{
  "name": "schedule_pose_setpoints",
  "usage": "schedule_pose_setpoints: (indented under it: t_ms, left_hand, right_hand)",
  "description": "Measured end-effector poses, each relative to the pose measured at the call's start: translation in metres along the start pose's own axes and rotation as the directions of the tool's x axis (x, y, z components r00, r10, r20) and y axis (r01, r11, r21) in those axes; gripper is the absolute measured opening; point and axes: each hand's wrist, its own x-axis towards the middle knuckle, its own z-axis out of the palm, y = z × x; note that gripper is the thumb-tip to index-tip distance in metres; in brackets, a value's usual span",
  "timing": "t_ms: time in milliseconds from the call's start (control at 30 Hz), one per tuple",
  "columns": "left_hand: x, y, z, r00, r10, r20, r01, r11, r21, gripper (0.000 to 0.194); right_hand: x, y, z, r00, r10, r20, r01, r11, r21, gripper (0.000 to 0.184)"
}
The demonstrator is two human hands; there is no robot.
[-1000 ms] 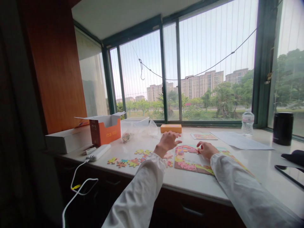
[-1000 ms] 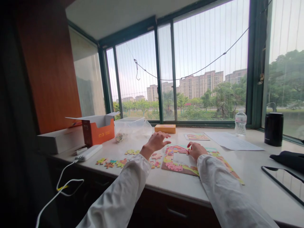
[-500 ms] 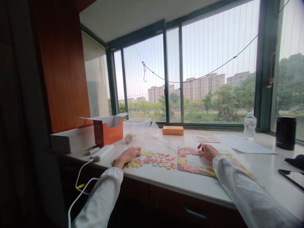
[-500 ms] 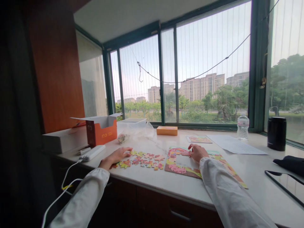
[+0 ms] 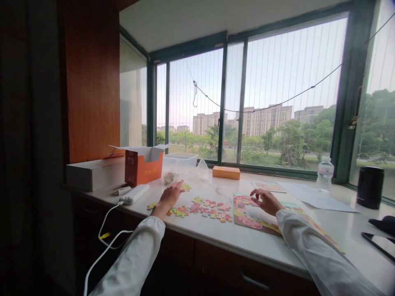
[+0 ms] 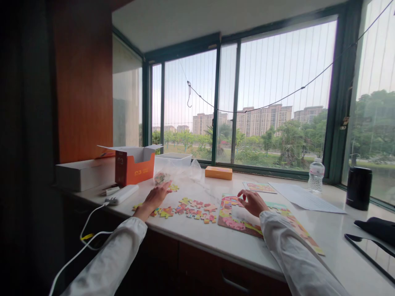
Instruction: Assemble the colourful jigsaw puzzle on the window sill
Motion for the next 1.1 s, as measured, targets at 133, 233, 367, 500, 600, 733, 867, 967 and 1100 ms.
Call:
schedule_pose_setpoints:
  t_ms: [133, 233, 367, 500, 600, 733, 867, 967, 1100]
  left_hand:
    - [0.013, 0.041, 0.003, 0.999, 0.006, -0.036, -0.005, 1.0, 0.022, 0.048]
    - [0.028, 0.1, 0.011, 0.993, 0.117, -0.011, -0.116, 0.993, 0.017, 0.046]
    - [0.058, 0.197, 0.023, 0.97, 0.238, 0.057, -0.237, 0.971, -0.017, 0.043]
    - [0.085, 0.284, 0.042, 0.932, 0.356, 0.074, -0.353, 0.934, -0.047, 0.034]
    - [0.093, 0.325, 0.066, 0.905, 0.42, 0.074, -0.415, 0.907, -0.07, 0.037]
    - [0.091, 0.338, 0.096, 0.86, 0.506, 0.066, -0.499, 0.861, -0.098, 0.055]
    - [0.09, 0.33, 0.105, 0.847, 0.529, 0.048, -0.517, 0.842, -0.153, 0.047]
    - [0.09, 0.329, 0.104, 0.847, 0.529, 0.055, -0.51, 0.837, -0.198, 0.046]
    - [0.089, 0.331, 0.105, 0.843, 0.536, 0.041, -0.51, 0.822, -0.255, 0.042]
  right_hand:
    - [-0.001, -0.009, -0.003, 0.995, -0.096, 0.036, 0.096, 0.995, 0.002, 0.029]
    - [-0.002, -0.002, -0.008, 0.995, -0.096, 0.013, 0.096, 0.995, -0.03, 0.033]
    - [-0.007, 0.024, -0.022, 0.994, 0.047, -0.101, -0.055, 0.995, -0.078, 0.04]
    - [-0.017, 0.059, -0.039, 0.966, 0.211, -0.151, -0.23, 0.965, -0.125, 0.046]
    - [-0.021, 0.077, -0.046, 0.944, 0.31, -0.118, -0.323, 0.939, -0.121, 0.047]
    - [-0.016, 0.085, -0.045, 0.916, 0.402, -0.011, -0.402, 0.916, -0.02, 0.045]
    - [-0.013, 0.082, -0.042, 0.91, 0.414, 0.025, -0.414, 0.902, 0.125, 0.035]
    - [-0.013, 0.083, -0.04, 0.905, 0.422, 0.05, -0.421, 0.877, 0.233, 0.04]
    - [-0.013, 0.088, -0.037, 0.885, 0.459, 0.079, -0.46, 0.832, 0.311, 0.039]
